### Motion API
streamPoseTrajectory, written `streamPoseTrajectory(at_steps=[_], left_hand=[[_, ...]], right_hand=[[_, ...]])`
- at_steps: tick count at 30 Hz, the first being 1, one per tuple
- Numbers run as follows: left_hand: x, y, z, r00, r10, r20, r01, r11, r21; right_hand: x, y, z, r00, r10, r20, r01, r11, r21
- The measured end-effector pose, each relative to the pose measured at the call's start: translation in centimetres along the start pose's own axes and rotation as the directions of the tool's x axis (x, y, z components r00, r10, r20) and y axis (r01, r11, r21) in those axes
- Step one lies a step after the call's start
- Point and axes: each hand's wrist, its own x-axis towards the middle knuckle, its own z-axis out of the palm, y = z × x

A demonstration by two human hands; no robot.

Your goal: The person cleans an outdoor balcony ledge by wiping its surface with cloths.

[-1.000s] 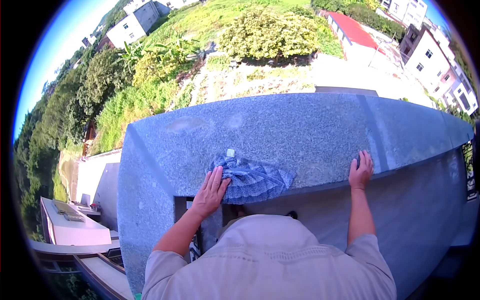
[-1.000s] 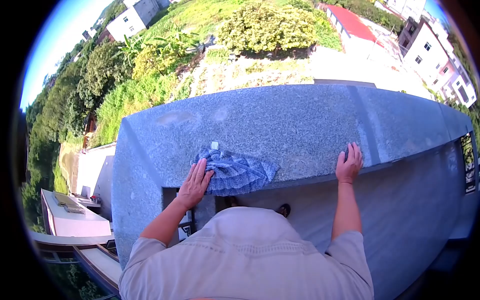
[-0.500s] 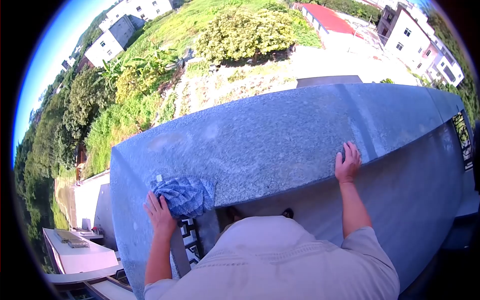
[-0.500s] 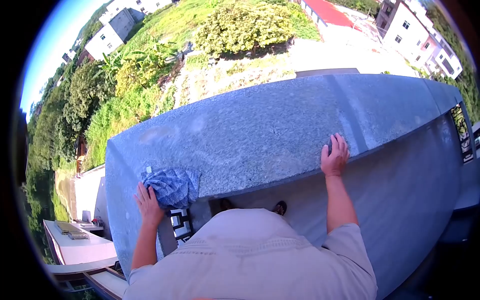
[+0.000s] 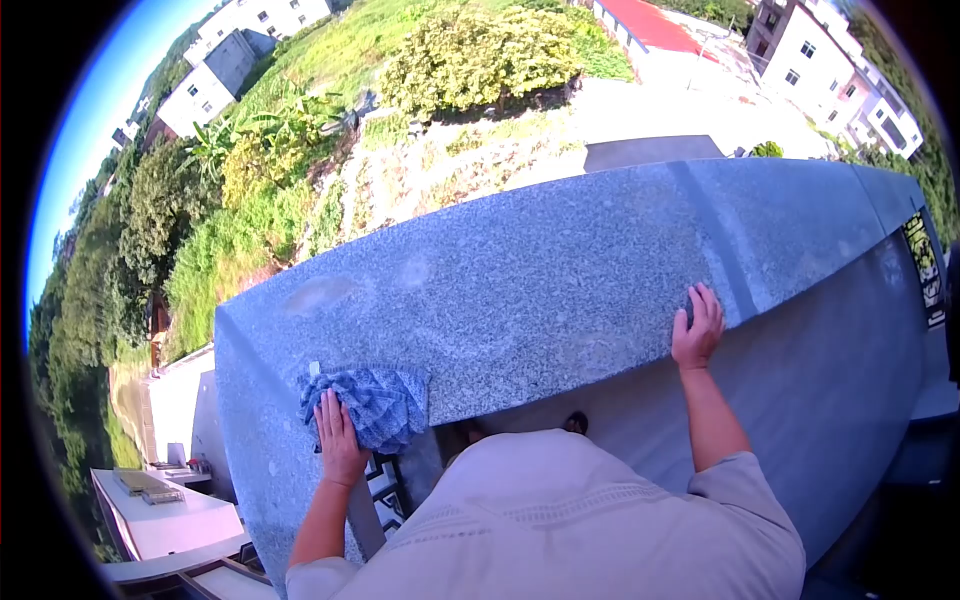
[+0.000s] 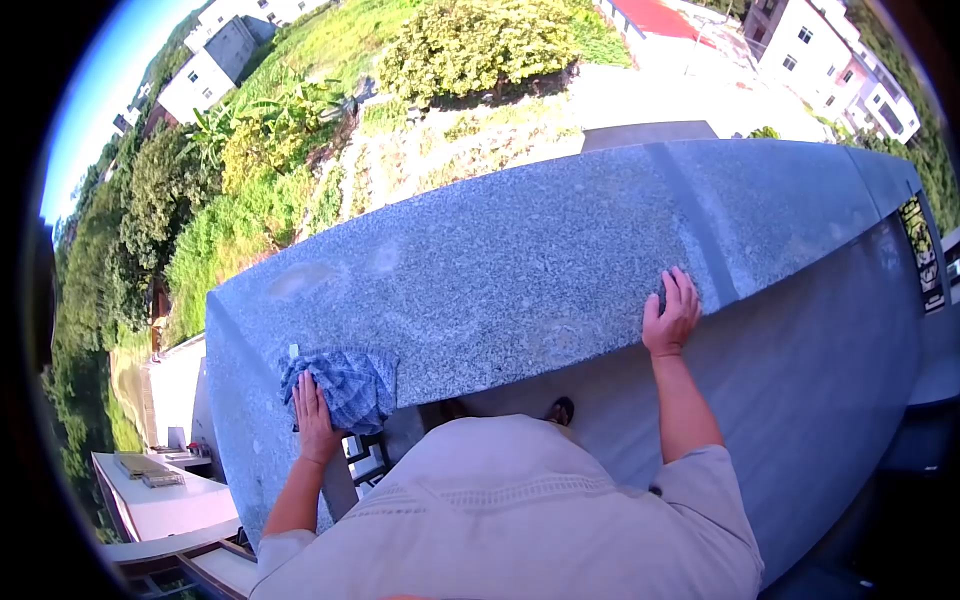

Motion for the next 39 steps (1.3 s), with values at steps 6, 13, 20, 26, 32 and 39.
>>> streamPoseTrajectory(at_steps=[6,13,20,26,32,39], left_hand=[[7.7,9.2,0.6,0.965,0.194,0.178,-0.177,0.979,-0.106],[16.0,16.0,-0.6,0.881,0.407,0.241,-0.373,0.911,-0.177],[14.5,15.0,-0.8,0.901,0.386,0.198,-0.36,0.92,-0.154],[7.5,7.9,-1.2,0.96,0.213,0.181,-0.183,0.968,-0.171],[-1.1,-2.2,-1.2,0.974,-0.095,0.204,0.07,0.99,0.125],[-1.3,-1.0,-0.5,0.92,-0.379,0.1,0.362,0.919,0.154]], right_hand=[[-0.1,-0.3,-0.2,1.0,0.004,-0.015,-0.003,1.0,0.015],[-0.1,0.0,0.1,1.0,0.002,-0.014,-0.002,1.0,0.005],[-0.4,1.6,0.8,0.997,-0.033,0.068,0.037,0.997,-0.063],[0.4,4.4,1.9,0.99,-0.102,0.098,0.112,0.989,-0.095],[1.2,6.4,2.8,0.985,-0.15,0.083,0.157,0.984,-0.083],[1.3,7.0,3.3,0.989,-0.135,0.055,0.138,0.989,-0.061]])
